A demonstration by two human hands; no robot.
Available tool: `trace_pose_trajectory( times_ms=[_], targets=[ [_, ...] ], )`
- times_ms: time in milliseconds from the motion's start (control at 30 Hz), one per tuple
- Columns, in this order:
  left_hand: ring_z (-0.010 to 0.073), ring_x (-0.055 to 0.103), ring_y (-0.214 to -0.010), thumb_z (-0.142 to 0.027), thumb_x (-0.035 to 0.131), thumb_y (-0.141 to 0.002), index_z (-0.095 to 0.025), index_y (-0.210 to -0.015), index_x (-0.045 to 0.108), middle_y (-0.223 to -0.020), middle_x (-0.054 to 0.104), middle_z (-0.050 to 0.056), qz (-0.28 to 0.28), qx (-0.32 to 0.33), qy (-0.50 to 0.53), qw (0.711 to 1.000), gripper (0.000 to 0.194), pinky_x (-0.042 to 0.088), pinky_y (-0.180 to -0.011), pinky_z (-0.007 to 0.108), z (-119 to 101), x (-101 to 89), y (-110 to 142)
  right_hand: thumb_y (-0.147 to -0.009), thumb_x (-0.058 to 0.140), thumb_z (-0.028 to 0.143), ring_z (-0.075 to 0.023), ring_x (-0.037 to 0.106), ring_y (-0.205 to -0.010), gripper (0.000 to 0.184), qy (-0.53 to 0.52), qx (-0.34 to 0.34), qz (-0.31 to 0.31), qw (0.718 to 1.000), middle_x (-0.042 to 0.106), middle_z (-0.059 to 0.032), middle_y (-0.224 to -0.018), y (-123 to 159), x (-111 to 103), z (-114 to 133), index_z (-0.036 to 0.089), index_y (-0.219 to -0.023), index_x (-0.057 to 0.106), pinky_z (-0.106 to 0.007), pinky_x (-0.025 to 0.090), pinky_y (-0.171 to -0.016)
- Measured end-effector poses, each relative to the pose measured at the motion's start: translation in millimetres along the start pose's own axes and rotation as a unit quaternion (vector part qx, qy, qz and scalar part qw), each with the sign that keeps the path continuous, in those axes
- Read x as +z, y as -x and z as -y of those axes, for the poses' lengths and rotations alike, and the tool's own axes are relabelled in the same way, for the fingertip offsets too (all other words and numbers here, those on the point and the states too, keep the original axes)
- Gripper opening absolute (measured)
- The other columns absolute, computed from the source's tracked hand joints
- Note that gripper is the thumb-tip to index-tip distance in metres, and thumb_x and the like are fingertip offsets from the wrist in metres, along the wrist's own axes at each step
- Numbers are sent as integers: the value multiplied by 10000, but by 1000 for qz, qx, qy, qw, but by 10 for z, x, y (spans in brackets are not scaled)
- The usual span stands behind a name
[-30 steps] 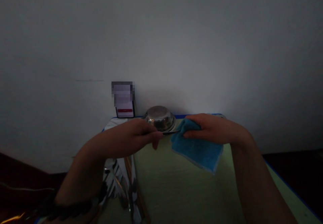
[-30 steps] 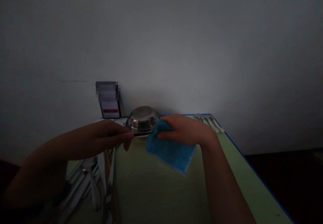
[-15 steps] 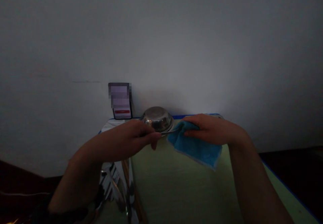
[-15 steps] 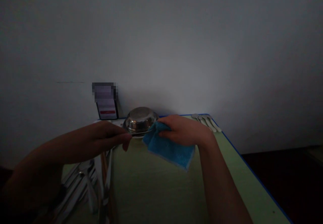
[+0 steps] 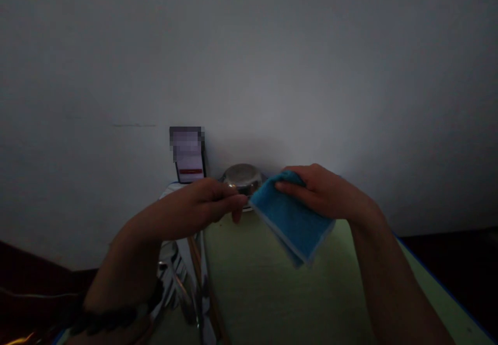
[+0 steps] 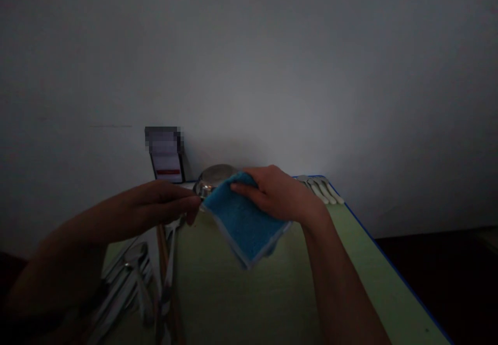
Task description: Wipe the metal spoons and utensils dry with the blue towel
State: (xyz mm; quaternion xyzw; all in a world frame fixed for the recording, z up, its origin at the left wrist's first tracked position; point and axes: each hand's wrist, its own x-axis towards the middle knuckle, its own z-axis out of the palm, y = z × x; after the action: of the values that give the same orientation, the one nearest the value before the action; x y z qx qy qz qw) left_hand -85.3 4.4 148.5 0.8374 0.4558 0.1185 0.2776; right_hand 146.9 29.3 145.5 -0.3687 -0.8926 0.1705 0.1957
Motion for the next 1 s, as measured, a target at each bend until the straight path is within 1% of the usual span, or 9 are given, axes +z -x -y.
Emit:
trace_pose_trajectory(
  times_ms=[100,167,233,400,467,533,700,833,1000],
  targets=[
    [104,499,-597,-439,364,-860,-168,-700,609,-600,526,-33,-20,10,2,1000,398,363,-571,187,-1,-3,-5,-862,380,402,-104,505,-603,291,0,8,-43,999,565,-1,-690,-3,6,3,170,-781,536,-228,348,-557],
    [104,495,-589,-439,360,-861,-161,-683,601,-592,524,-30,-31,9,-7,999,409,358,-559,187,-5,6,-15,-862,378,402,-110,514,-624,288,-10,14,-42,999,568,-5,-708,0,10,-12,170,-796,535,-232,357,-567],
    [100,482,-559,-449,363,-855,-156,-675,601,-577,524,-26,-28,6,-21,999,419,345,-526,187,-3,26,-34,-854,395,389,-117,526,-656,265,-33,20,-6,999,583,-13,-753,9,9,-38,169,-821,540,-235,379,-589],
    [79,418,-440,-481,303,-867,-149,-625,552,-476,457,-38,-23,-13,-6,1000,480,299,-434,178,40,90,-99,-805,497,332,-133,574,-740,207,-106,17,157,982,627,-14,-860,64,-25,-120,174,-921,563,-230,428,-633],
    [76,426,-448,-481,294,-872,-149,-605,515,-491,468,-36,-40,-14,13,999,480,303,-440,176,84,93,-99,-793,516,326,-140,583,-758,216,-111,26,175,978,634,-14,-885,89,-46,-148,178,-940,573,-232,435,-639],
    [76,414,-466,-481,312,-870,-152,-623,506,-519,459,-36,-50,-9,22,998,455,294,-442,180,144,78,-75,-797,505,356,-149,586,-750,241,-100,45,159,981,638,-20,-868,106,-63,-167,173,-930,585,-241,435,-629],
    [78,274,-443,-507,300,-864,-172,-554,390,-502,277,-55,-72,-23,27,997,465,234,-419,208,250,50,-15,-808,471,396,-140,573,-672,263,-85,58,92,990,637,-14,-768,100,-61,-153,168,-854,593,-248,421,-601],
    [85,250,-429,-530,227,-870,-185,-516,319,-481,263,-51,-116,-63,66,989,503,238,-418,223,211,86,-51,-801,486,379,-154,581,-716,257,-79,47,102,991,644,-22,-805,80,-42,-130,174,-897,609,-256,420,-623],
    [88,305,-444,-537,244,-867,-171,-540,423,-486,343,-48,-121,-56,83,988,522,282,-449,221,163,120,-93,-805,494,349,-150,588,-773,232,-112,30,119,986,646,-5,-876,86,-37,-127,206,-947,608,-251,426,-682]
  ],
)
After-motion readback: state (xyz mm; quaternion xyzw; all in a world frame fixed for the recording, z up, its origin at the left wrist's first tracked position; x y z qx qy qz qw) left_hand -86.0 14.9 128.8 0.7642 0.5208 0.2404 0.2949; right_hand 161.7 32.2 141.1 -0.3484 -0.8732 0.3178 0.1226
